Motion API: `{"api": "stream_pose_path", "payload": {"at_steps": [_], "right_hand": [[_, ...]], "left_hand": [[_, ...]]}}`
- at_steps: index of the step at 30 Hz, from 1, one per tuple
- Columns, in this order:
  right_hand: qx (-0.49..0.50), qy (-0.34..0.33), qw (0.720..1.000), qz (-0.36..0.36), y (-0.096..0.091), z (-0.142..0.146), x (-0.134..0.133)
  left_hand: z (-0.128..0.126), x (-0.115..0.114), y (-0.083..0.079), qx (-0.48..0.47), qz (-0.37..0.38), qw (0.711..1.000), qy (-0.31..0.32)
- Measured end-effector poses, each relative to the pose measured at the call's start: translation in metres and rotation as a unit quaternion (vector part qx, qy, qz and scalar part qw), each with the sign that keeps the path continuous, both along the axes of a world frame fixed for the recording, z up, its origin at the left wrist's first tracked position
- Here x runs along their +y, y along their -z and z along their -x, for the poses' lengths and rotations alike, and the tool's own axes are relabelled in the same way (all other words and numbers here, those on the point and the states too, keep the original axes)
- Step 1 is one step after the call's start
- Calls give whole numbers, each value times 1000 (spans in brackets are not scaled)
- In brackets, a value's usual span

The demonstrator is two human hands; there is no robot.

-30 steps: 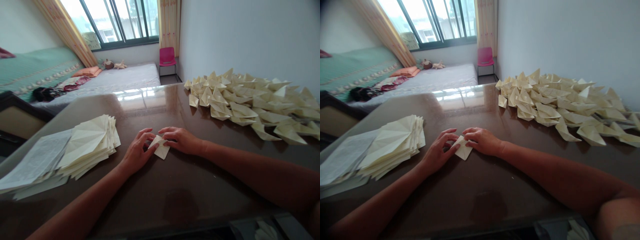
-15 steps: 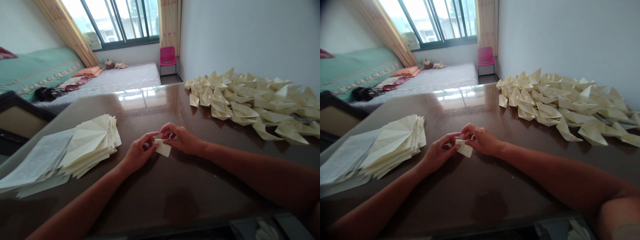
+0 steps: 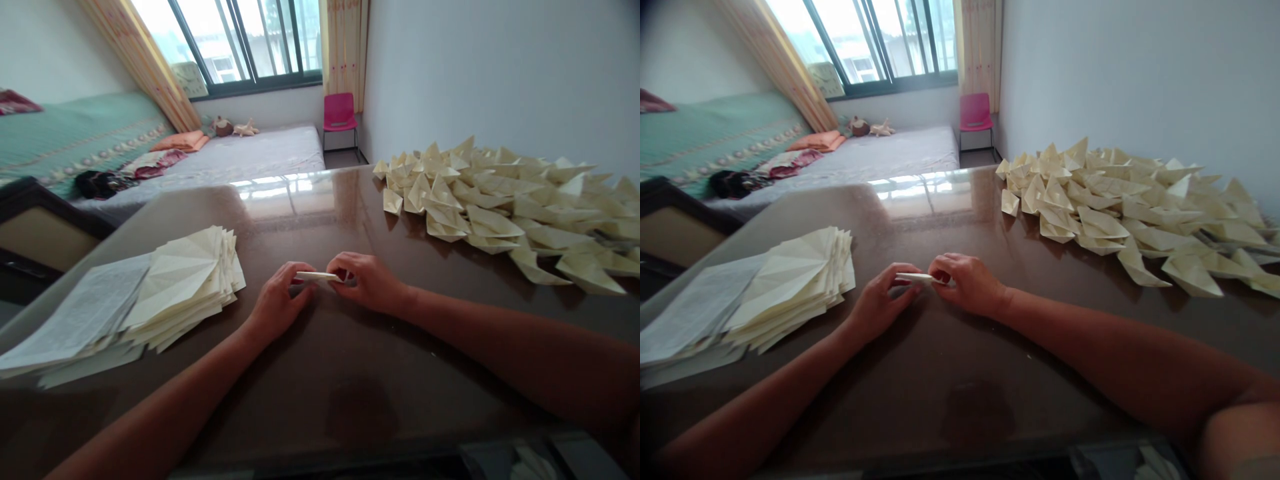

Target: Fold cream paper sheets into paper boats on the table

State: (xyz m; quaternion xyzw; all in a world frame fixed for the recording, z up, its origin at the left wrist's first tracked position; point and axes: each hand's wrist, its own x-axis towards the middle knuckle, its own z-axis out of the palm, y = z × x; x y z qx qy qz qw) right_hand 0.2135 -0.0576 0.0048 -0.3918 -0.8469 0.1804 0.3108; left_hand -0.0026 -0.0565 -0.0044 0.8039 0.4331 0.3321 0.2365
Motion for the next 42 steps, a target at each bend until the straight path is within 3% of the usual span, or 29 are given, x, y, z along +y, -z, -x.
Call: {"api": "stream_pose_path", "payload": {"at_steps": [4, 7, 13, 18, 21, 26, 32, 37, 42], "right_hand": [[-211, 6, 964, -164, -4, -3, -4], [-282, -33, 938, -197, -6, -3, -4], [-293, -112, 942, -122, -14, -12, 3], [-187, -125, 974, 5, -18, -21, 10], [-111, -109, 986, 59, -9, -20, 13], [-48, -3, 994, 98, 7, -11, 15], [-110, 68, 989, 68, 8, -4, 7], [-156, 70, 985, 39, 6, -1, 6], [-195, 65, 978, 19, 2, 2, 6]], "left_hand": [[4, -1, -2, 125, -173, 977, 14], [4, -4, -2, 198, -181, 960, 78], [5, -7, -6, 241, -132, 955, 117], [6, -4, -7, 219, -98, 966, 100], [4, 2, -3, 205, -68, 974, 70], [0, 10, 4, 189, -30, 981, 15], [-6, 6, 2, 214, -57, 975, -24], [-5, 8, 4, 218, -68, 973, -33], [-2, 9, 8, 174, -137, 975, 15]]}}
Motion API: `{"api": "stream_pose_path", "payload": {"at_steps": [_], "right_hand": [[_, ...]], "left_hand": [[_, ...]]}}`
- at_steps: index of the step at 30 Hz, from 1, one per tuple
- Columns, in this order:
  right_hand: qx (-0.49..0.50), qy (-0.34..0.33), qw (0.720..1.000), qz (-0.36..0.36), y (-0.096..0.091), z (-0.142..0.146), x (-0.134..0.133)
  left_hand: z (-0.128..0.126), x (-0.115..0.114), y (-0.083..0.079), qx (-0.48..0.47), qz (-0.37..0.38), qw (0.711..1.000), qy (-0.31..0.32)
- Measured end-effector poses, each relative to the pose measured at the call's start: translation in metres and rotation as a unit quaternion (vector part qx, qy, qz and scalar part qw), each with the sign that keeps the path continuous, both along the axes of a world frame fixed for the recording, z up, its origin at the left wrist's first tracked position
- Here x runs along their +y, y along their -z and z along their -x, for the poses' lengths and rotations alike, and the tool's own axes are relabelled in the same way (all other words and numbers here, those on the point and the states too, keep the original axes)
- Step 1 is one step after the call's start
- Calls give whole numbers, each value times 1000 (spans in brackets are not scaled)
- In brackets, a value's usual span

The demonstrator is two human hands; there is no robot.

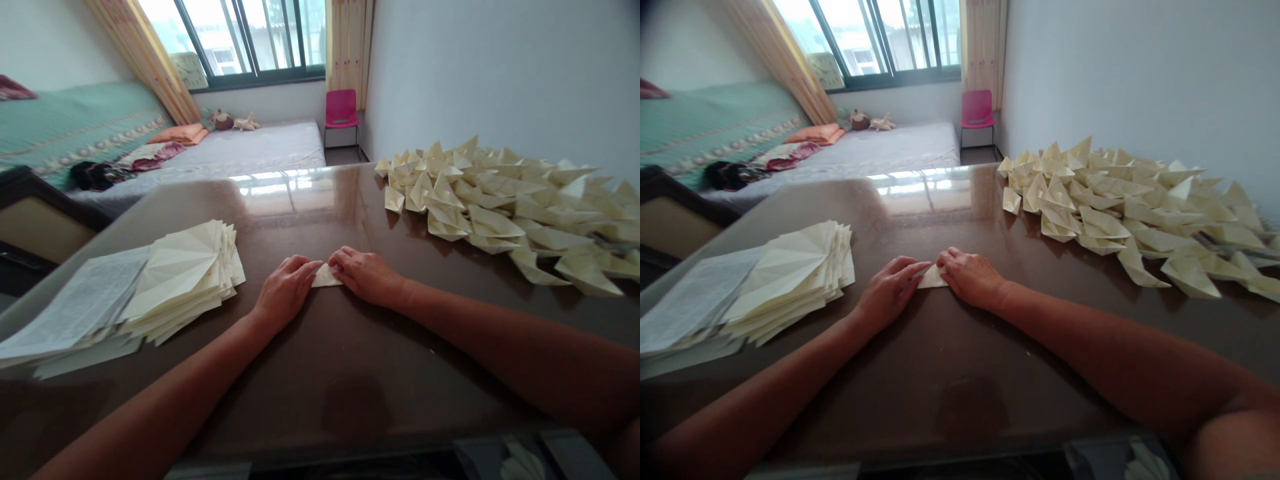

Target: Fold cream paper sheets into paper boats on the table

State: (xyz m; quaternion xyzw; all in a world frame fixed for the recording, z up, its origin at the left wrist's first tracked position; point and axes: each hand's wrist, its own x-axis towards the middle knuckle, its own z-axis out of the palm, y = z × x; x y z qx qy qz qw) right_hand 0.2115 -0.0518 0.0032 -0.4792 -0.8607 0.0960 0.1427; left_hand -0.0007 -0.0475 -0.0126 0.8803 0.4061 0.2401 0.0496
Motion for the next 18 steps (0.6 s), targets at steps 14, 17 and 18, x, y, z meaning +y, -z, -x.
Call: {"api": "stream_pose_path", "payload": {"at_steps": [14, 17, 18], "right_hand": [[-151, -47, 985, -73, -8, 2, -11], [-189, -60, 976, -93, -10, 4, -19], [-200, -63, 973, -99, -11, 4, -22]], "left_hand": [[-3, -9, -8, 85, -32, 990, 108], [-3, -10, -8, 87, -36, 990, 109], [-3, -10, -8, 89, -38, 989, 110]]}}
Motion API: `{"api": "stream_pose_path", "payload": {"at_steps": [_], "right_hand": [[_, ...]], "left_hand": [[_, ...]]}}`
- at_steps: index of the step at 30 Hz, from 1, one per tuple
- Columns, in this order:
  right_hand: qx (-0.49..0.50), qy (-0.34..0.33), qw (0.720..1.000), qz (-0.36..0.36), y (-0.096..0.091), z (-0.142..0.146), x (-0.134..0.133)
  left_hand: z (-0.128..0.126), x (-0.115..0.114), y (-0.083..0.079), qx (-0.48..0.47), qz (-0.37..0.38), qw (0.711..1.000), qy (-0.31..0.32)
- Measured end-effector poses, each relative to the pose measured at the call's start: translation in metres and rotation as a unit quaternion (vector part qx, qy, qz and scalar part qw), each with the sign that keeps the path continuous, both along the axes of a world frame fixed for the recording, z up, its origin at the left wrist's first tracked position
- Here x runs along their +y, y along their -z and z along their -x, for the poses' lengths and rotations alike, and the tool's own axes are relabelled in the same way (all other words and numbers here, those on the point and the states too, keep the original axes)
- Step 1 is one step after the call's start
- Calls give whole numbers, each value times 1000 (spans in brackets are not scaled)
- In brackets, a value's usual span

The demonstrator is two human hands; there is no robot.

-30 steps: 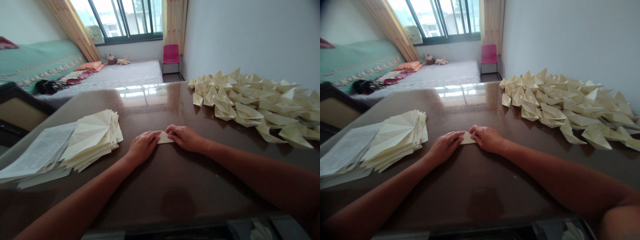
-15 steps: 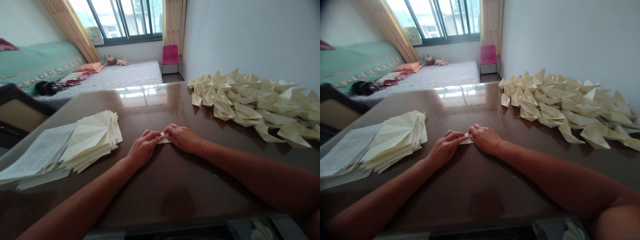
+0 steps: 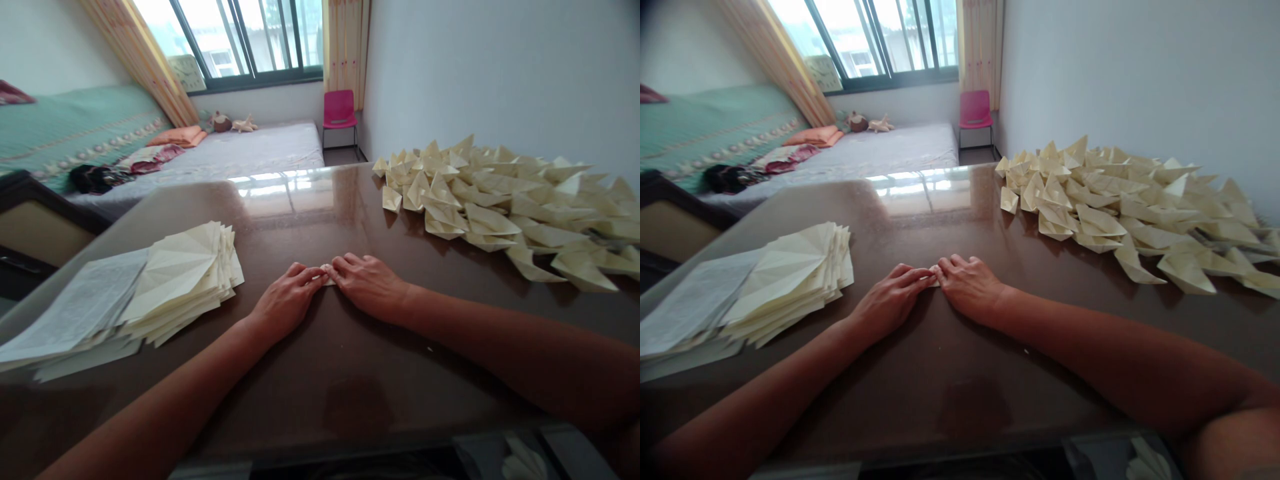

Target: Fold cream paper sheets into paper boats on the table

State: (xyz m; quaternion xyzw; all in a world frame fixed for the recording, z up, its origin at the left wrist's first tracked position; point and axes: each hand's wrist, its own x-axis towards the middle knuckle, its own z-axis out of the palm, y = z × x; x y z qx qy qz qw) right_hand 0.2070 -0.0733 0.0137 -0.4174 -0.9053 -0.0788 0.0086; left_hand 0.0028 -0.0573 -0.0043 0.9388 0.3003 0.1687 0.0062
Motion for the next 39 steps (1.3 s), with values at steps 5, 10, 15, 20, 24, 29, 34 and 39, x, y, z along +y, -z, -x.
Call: {"api": "stream_pose_path", "payload": {"at_steps": [5, 10, 15, 20, 24, 29, 34, 39], "right_hand": [[-43, -2, 999, -10, -6, 3, -15], [-78, -4, 997, -6, -12, 3, -24], [-108, -4, 994, 0, -15, 4, -31], [-106, -9, 994, 2, -15, 6, -33], [-91, -18, 996, 8, -13, 6, -27], [-13, 1, 1000, 26, -13, -5, -7], [103, 50, 991, 65, -7, -14, 14], [231, 44, 967, 95, 1, -12, 16]], "left_hand": [[0, -1, 1, 16, -6, 1000, -3], [-1, -2, -1, 20, -6, 1000, -9], [4, -3, -3, 11, -2, 1000, -15], [9, -4, -5, 37, -6, 999, -36], [9, -6, -6, 51, -10, 998, -46], [8, -4, 0, 11, 12, 997, -73], [11, 1, 5, -14, 28, 994, -104], [14, 2, 5, -21, 47, 995, -87]]}}
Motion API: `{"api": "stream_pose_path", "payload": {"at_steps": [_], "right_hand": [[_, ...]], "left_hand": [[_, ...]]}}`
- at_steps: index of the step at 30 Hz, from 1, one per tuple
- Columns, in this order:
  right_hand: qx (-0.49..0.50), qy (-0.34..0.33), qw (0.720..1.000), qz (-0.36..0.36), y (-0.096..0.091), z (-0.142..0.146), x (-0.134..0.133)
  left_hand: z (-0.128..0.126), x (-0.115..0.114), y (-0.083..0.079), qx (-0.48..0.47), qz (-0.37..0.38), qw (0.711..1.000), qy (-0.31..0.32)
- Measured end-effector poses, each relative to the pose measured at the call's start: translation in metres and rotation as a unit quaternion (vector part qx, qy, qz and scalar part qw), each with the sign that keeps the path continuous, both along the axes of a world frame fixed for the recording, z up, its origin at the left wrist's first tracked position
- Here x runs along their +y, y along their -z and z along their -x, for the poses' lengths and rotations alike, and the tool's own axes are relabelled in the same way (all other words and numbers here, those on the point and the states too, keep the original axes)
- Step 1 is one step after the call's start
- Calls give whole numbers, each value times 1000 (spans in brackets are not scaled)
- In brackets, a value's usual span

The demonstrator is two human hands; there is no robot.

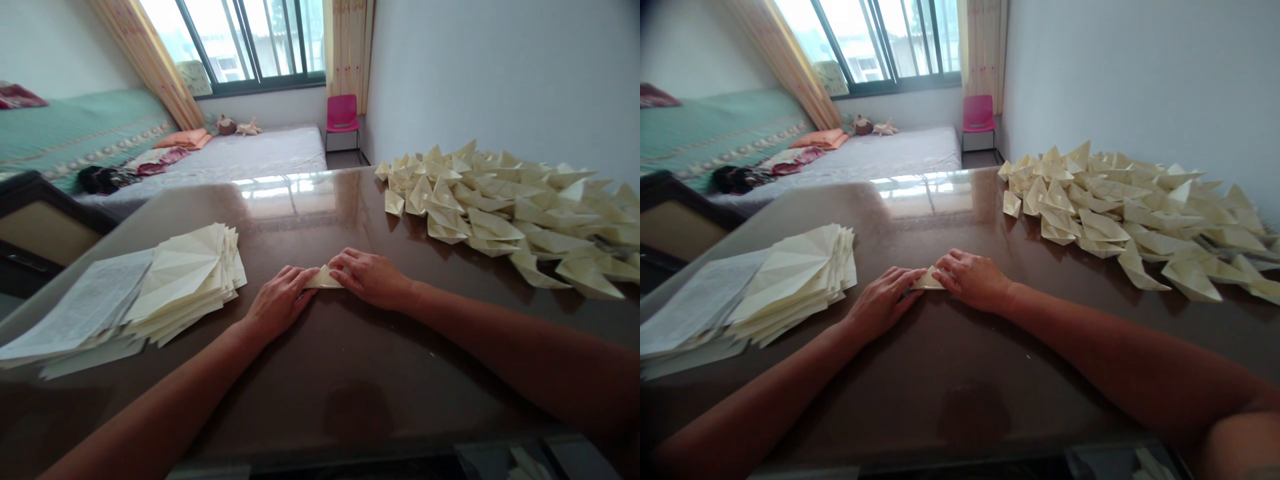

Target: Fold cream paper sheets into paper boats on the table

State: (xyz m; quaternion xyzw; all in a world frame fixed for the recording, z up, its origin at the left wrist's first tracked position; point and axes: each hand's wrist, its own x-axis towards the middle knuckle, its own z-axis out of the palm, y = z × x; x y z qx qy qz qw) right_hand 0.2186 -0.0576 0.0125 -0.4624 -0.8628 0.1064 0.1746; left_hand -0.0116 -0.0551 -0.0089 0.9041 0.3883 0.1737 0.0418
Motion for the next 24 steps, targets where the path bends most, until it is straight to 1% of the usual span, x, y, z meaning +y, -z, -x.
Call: {"api": "stream_pose_path", "payload": {"at_steps": [6, 8, 10, 12, 15, 18, 20, 21, 22, 24], "right_hand": [[91, -19, 995, 30, 11, 1, 1], [132, -20, 989, 60, 15, 2, 4], [189, -22, 977, 97, 17, 2, 7], [250, -25, 959, 134, 17, 2, 10], [317, -29, 927, 196, 16, 2, 12], [354, -36, 901, 247, 18, 4, 11], [359, -41, 899, 249, 20, 6, 8], [355, -41, 903, 237, 21, 7, 6], [346, -40, 912, 215, 21, 9, 4], [318, -35, 936, 146, 19, 12, 0]], "left_hand": [[1, -1, -2, -34, 8, 999, -4], [1, -1, -2, -70, 18, 997, 0], [1, -1, -1, -128, 40, 991, 4], [-1, -1, -1, -202, 76, 976, 6], [-5, -2, -3, -305, 165, 938, 1], [-8, -3, -7, -355, 270, 895, -10], [-9, -4, -9, -370, 307, 877, -20], [-9, -4, -10, -374, 313, 873, -25], [-8, -4, -10, -375, 313, 872, -31], [-8, -3, -9, -373, 302, 876, -40]]}}
